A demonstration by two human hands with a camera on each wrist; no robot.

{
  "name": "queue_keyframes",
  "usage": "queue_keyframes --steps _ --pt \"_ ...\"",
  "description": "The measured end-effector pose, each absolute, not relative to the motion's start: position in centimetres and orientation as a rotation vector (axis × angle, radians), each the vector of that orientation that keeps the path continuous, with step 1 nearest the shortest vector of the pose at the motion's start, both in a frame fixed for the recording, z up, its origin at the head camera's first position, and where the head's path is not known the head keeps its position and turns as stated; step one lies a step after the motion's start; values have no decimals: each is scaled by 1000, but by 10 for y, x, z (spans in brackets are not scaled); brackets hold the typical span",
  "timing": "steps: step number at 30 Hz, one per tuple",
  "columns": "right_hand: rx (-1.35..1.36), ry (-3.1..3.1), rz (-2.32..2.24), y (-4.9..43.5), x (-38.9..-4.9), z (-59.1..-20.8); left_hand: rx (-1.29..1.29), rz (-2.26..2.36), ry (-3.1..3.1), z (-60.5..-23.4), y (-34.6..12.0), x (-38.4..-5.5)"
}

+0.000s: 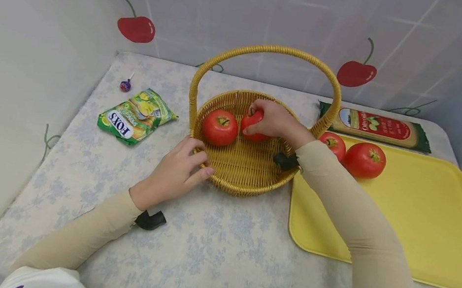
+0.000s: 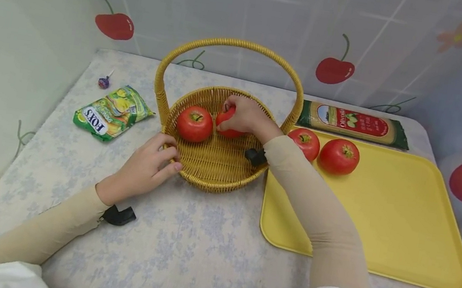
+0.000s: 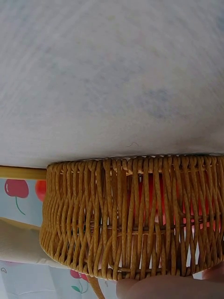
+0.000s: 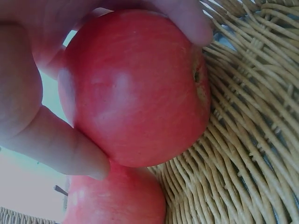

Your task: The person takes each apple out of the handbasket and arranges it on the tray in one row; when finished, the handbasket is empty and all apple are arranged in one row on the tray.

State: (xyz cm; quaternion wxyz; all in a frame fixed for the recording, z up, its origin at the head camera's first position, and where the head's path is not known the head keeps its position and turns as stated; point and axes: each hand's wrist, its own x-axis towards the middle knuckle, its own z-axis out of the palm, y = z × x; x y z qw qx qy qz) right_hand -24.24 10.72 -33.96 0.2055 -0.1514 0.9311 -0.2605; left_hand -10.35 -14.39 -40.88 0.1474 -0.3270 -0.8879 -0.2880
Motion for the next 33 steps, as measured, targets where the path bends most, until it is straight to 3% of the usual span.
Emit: queue_keyframes --steps 33 --pt "-462 2619 -732 110 -243 -345 -927 -831 -2546 -409 -143 -104"
